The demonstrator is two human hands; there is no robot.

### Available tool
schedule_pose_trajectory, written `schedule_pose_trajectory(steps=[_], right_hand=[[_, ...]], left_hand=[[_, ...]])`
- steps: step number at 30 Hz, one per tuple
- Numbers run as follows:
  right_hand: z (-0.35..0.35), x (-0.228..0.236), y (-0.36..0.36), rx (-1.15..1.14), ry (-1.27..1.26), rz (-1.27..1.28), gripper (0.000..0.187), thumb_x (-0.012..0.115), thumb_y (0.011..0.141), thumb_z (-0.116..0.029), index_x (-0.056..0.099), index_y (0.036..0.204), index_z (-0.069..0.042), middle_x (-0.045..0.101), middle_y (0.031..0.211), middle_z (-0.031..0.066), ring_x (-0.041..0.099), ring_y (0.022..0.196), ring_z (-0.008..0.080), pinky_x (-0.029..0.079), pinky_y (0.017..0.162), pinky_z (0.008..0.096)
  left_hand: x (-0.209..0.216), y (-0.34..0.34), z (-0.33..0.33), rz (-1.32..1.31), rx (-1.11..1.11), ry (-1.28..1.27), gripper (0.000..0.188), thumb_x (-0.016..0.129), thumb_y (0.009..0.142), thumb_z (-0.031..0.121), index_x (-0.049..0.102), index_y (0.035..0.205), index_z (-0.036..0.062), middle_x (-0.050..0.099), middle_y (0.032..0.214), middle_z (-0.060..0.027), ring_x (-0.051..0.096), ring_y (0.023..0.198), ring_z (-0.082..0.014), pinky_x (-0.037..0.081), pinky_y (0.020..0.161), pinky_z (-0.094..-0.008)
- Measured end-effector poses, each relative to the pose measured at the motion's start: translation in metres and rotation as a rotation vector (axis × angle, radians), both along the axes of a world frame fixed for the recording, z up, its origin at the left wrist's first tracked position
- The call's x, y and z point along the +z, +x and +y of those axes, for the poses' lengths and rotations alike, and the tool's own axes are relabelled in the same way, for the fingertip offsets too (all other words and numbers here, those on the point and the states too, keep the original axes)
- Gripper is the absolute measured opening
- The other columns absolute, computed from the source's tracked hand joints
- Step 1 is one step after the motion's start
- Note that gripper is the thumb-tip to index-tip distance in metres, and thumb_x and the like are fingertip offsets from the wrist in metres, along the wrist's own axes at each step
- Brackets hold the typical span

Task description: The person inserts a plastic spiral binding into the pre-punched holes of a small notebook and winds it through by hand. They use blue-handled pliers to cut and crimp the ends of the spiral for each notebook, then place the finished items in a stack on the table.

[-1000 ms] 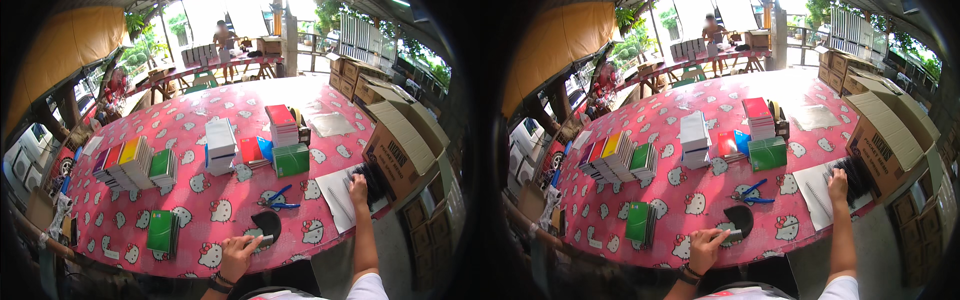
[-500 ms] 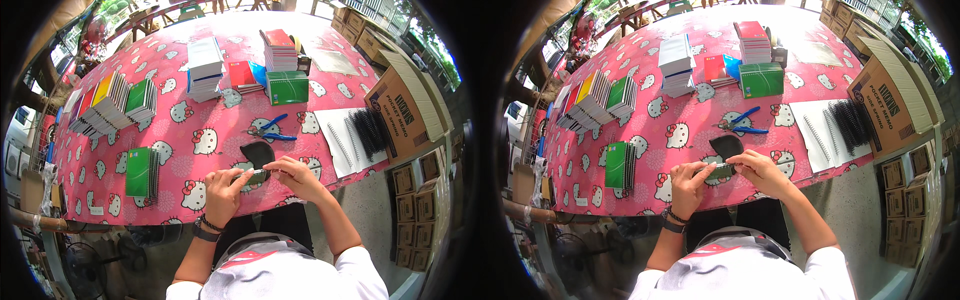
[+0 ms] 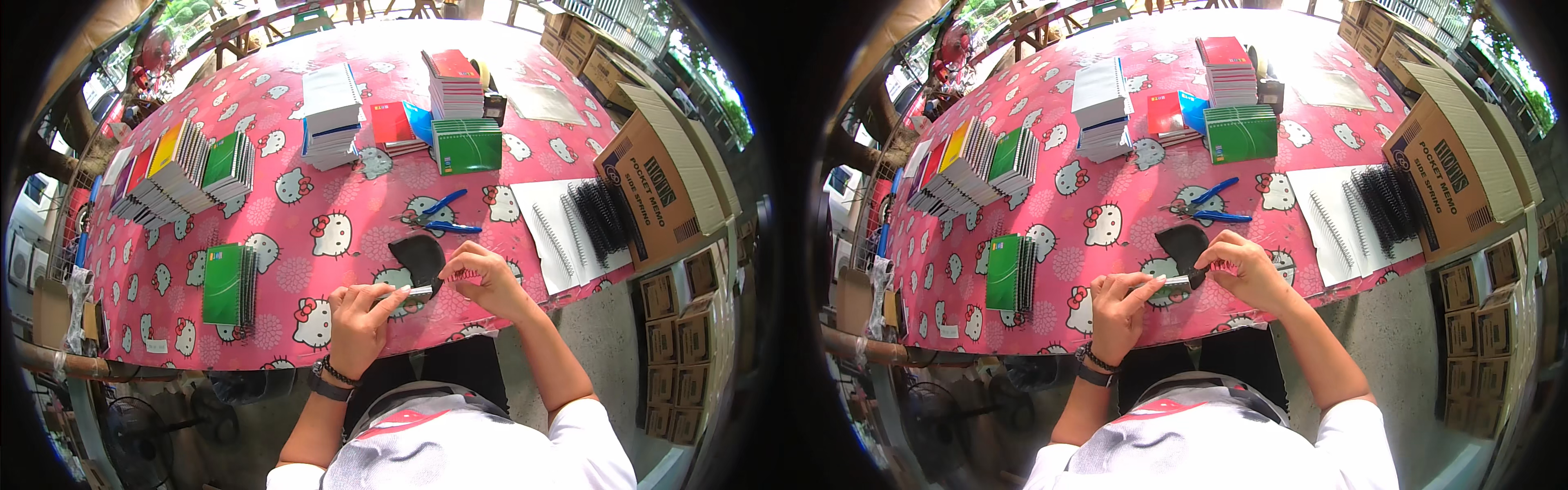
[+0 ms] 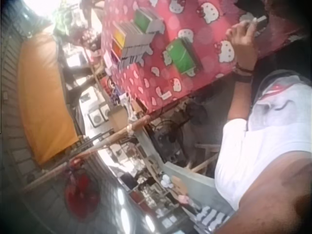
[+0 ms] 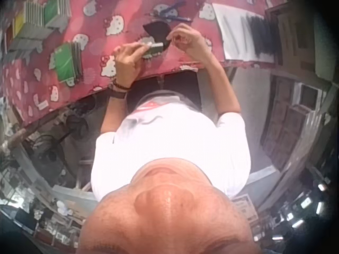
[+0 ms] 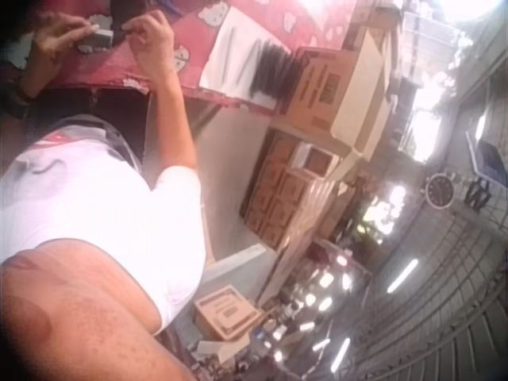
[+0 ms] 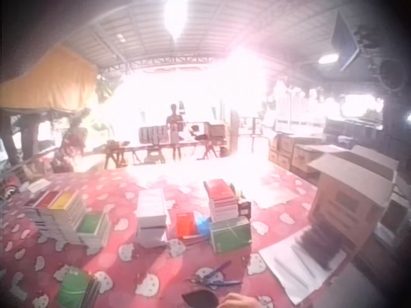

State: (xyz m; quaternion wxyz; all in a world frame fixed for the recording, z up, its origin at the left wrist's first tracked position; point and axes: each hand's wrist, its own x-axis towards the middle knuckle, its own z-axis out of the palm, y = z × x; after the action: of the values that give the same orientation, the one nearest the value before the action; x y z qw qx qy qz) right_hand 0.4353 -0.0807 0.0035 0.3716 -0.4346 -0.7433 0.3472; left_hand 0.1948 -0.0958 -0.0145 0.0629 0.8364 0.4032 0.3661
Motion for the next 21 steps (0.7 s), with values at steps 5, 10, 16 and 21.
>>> schedule_pose_trajectory(steps=[5, 10, 16, 21], right_hand=[[0.006, -0.01, -0.003, -0.002, 0.169, -0.076, 0.03, 0.064, 0.065, 0.01, 0.064, 0.087, -0.01, 0.055, 0.085, 0.0022, 0.055, 0.086, 0.0215, 0.04, 0.08, 0.0353], [0.008, -0.016, -0.007, 0.026, 0.248, -0.086, 0.031, 0.062, 0.065, 0.01, 0.062, 0.087, -0.012, 0.054, 0.083, 0.0014, 0.053, 0.086, 0.0205, 0.035, 0.083, 0.0354], [0.003, -0.004, 0.003, 0.154, -0.029, -0.036, 0.03, 0.065, 0.075, 0.002, 0.062, 0.103, -0.007, 0.055, 0.086, 0.007, 0.056, 0.085, 0.0251, 0.044, 0.073, 0.0335], [-0.008, 0.024, -0.01, 0.104, -0.202, -0.091, 0.021, 0.061, 0.084, -0.005, 0.059, 0.105, -0.003, 0.057, 0.087, 0.0125, 0.058, 0.079, 0.0275, 0.047, 0.069, 0.0348]], left_hand=[[0.0, 0.002, 0.002, -0.017, -0.008, 0.009, 0.037, 0.058, 0.072, -0.001, 0.069, 0.104, 0.0139, 0.063, 0.095, -0.0015, 0.055, 0.084, -0.0194, 0.035, 0.079, -0.0342], [0.001, 0.001, 0.001, 0.005, 0.006, 0.009, 0.032, 0.061, 0.074, 0.003, 0.069, 0.103, 0.0156, 0.062, 0.095, -0.0001, 0.056, 0.084, -0.0181, 0.036, 0.08, -0.0357], [0.001, 0.001, 0.001, -0.009, 0.008, 0.014, 0.035, 0.059, 0.072, 0.0, 0.069, 0.103, 0.0142, 0.063, 0.094, -0.0015, 0.056, 0.085, -0.0193, 0.035, 0.08, -0.035], [0.003, 0.007, -0.004, -0.027, 0.084, -0.054, 0.033, 0.063, 0.072, 0.005, 0.065, 0.104, 0.0136, 0.062, 0.093, -0.002, 0.056, 0.087, -0.0193, 0.035, 0.082, -0.0375]])
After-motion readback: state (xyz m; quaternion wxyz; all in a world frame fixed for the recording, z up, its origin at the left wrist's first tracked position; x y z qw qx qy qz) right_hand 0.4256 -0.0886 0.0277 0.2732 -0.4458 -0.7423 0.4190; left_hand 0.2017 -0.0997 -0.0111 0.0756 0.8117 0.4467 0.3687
